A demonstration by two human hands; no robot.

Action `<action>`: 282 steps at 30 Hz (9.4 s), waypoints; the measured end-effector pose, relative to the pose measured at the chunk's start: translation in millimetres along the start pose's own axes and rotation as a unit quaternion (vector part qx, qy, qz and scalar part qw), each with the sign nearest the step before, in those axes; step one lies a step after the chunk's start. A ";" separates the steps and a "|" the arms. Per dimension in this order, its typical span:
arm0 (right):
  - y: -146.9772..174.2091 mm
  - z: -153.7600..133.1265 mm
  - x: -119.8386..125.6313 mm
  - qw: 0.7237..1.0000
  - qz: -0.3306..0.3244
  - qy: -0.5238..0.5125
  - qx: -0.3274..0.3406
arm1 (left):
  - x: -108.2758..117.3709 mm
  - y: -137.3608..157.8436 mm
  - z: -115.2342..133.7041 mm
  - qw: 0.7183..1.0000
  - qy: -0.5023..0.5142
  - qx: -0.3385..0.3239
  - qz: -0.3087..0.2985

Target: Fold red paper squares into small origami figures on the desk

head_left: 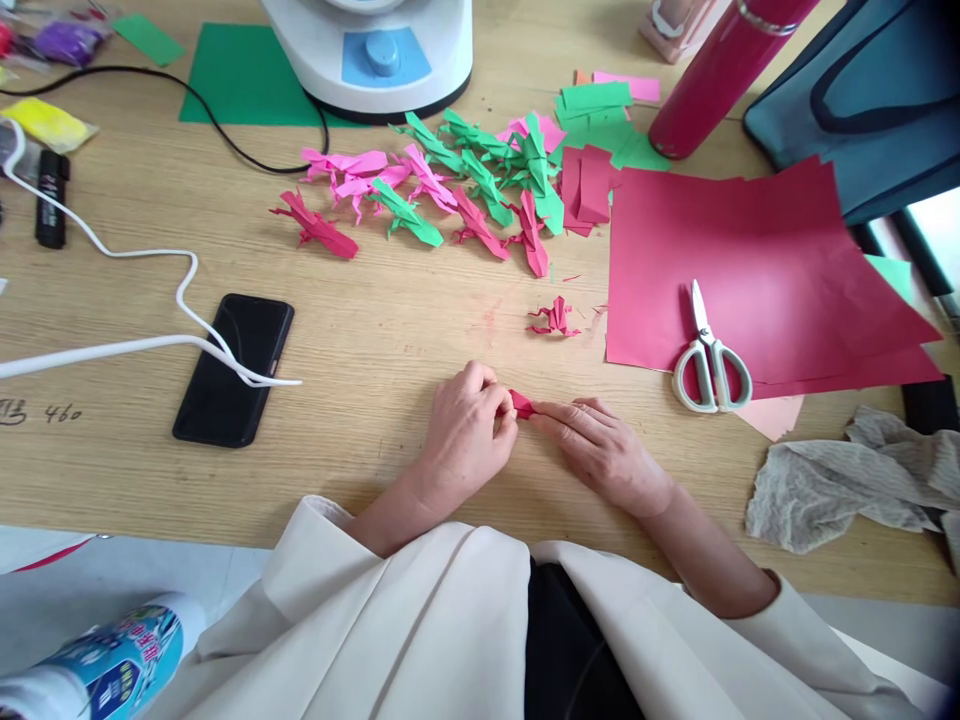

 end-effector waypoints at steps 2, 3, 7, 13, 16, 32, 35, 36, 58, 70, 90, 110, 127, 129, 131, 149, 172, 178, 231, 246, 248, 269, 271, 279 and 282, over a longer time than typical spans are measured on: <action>3.9 0.4 1.5 1.000 -0.017 -0.002 0.014 | 0.0 0.3 0.4 1.000 -0.002 -0.001 -0.002; 4.9 0.4 2.5 1.000 -0.022 -0.003 0.019 | -0.2 0.4 0.6 1.000 -0.004 -0.001 -0.003; 5.0 -0.1 6.2 1.000 -0.015 -0.002 0.026 | -0.5 0.3 0.8 1.000 -0.008 -0.003 -0.001; 5.1 -0.8 4.1 0.999 -0.035 0.014 0.035 | -1.6 -0.7 -0.7 1.000 -0.015 0.002 0.006; 3.7 -1.2 5.4 0.999 -0.023 0.008 0.031 | -2.6 -1.0 -0.9 1.000 -0.021 0.006 0.005; -7.3 -11.0 8.2 0.996 -0.032 0.063 0.048 | -4.4 -0.5 -1.3 0.998 -0.059 0.021 -0.016; -8.2 -15.2 8.4 0.993 -0.043 0.093 0.050 | -5.7 -0.6 -1.3 0.997 -0.075 0.028 -0.019; -8.9 -17.2 8.6 0.992 -0.044 0.105 0.051 | -6.0 -0.6 -1.1 0.996 -0.080 0.028 -0.020; -22.0 -28.7 2.9 0.986 -0.067 0.149 0.033 | -8.1 4.1 -7.7 0.996 -0.070 0.038 -0.025; -22.2 -28.1 2.4 0.990 -0.032 0.131 0.041 | 14.6 45.0 0.5 0.981 -0.127 -0.149 -0.005; -22.4 -30.6 5.2 0.984 -0.043 0.165 0.054 | 4.1 44.1 4.9 0.964 -0.220 -0.135 -0.069; -24.3 -30.4 -1.2 0.986 -0.019 0.160 0.036 | 6.7 55.6 -1.9 0.961 -0.186 -0.182 -0.096; -21.9 -29.1 -2.5 0.987 -0.015 0.157 0.023 | 2.3 50.5 3.9 0.952 -0.259 -0.147 -0.077; -20.0 -28.2 -2.9 0.988 -0.014 0.149 0.024 | 1.8 50.8 5.4 0.948 -0.269 -0.147 -0.079; -18.3 -28.7 -3.7 0.988 -0.017 0.153 0.026 | 1.7 51.1 6.7 0.945 -0.280 -0.145 -0.082; -15.4 -22.6 -4.6 0.990 -0.002 0.130 -0.051 | -2.6 44.9 4.1 0.949 -0.272 -0.139 -0.072; -37.8 -6.9 -10.4 0.950 0.006 -0.097 -0.297 | 13.5 8.1 -12.2 0.995 -0.092 -0.036 0.009; -35.7 -2.1 -10.8 0.926 -0.005 -0.150 -0.347 | 8.9 13.2 -16.9 0.995 -0.100 0.007 0.016; -35.8 16.9 -19.3 0.789 0.200 -0.498 -0.300 | 6.7 -8.5 -8.5 0.942 0.334 0.033 -0.017; -28.1 22.3 -17.1 0.790 0.170 -0.490 -0.326 | 8.2 -9.8 -12.6 0.934 0.350 0.062 -0.033; -27.1 21.8 -17.4 0.803 0.132 -0.485 -0.321 | 10.2 -9.6 -10.2 0.945 0.321 0.046 -0.042; -27.9 14.3 0.7 0.911 0.086 -0.294 -0.277 | 3.1 -12.4 -19.1 0.935 0.336 0.097 -0.067; -25.8 13.1 4.7 0.927 0.112 -0.251 -0.255 | 4.1 -12.7 -21.0 0.940 0.325 0.094 -0.049; -17.6 -10.8 21.1 0.983 0.132 0.012 -0.125 | 2.2 -11.4 -20.1 0.952 0.296 0.074 -0.037; -18.5 -13.9 16.0 0.987 0.103 0.058 -0.109 | 1.1 -9.6 -16.1 0.958 0.278 0.053 -0.039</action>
Point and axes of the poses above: each hand's wrist, its own y-axis away from the middle knuckle, its own x-axis out of the back of the hand, z = x × y, the point moved 6 cm from there along -y, towards the middle knuckle, and after that the axes turned 8 degrees about y, right-handed, at the moved point
